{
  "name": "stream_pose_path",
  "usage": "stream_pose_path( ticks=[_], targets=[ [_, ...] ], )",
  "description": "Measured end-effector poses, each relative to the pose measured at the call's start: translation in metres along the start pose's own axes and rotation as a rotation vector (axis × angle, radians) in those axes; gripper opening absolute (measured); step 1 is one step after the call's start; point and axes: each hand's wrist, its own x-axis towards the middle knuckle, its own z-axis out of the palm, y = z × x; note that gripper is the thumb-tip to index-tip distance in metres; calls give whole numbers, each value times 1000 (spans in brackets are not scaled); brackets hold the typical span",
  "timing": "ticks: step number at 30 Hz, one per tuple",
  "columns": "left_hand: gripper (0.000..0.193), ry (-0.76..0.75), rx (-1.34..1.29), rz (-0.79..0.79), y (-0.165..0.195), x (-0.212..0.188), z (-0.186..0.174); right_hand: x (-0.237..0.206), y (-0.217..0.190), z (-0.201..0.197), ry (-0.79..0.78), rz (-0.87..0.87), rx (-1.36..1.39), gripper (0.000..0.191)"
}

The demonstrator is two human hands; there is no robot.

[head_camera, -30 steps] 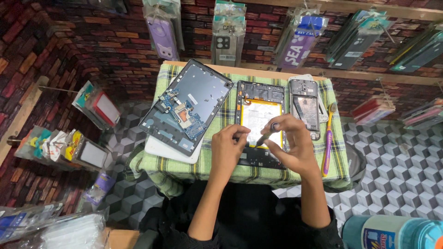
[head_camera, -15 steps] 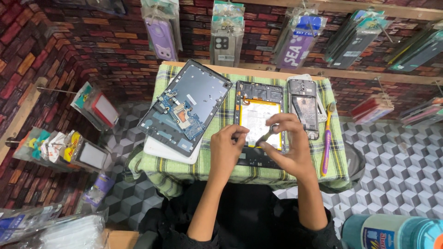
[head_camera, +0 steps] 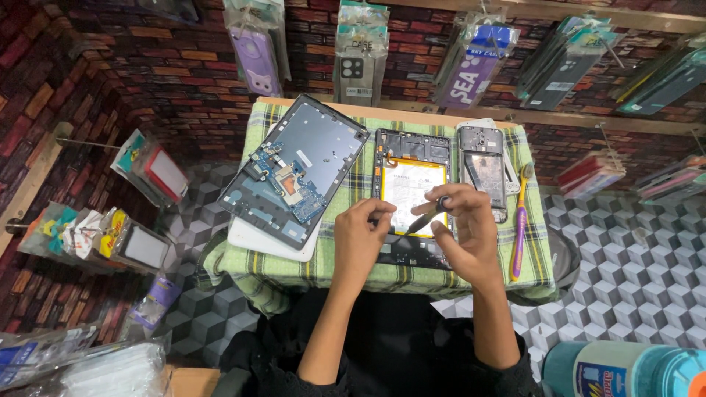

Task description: The person uses a screwdriver to remove screws from a disassembled tablet, then lifts and sets aside the motherboard. The person continues to unscrew components around the battery area.

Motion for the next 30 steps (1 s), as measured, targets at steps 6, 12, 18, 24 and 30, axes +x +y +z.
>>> stream_pose_path(
  ticks=[6,12,18,24,30],
  targets=[
    [12,13,5,20,0,0,0,0,7,2,49,-79,-300,57],
    [13,16,23,40,-2,0,2,-5,5,0,-37,60,-104,59],
    [12,11,7,11,-3,-1,2,-9,19,-4,-39,-54,-125,68],
    [14,-18,-32,19,-4,0,1,-14,41,-16,119,-101,80,76],
    [16,-58,-39,51,-4,1,0,-16,60,-18,239,-177,146,81]
  ],
)
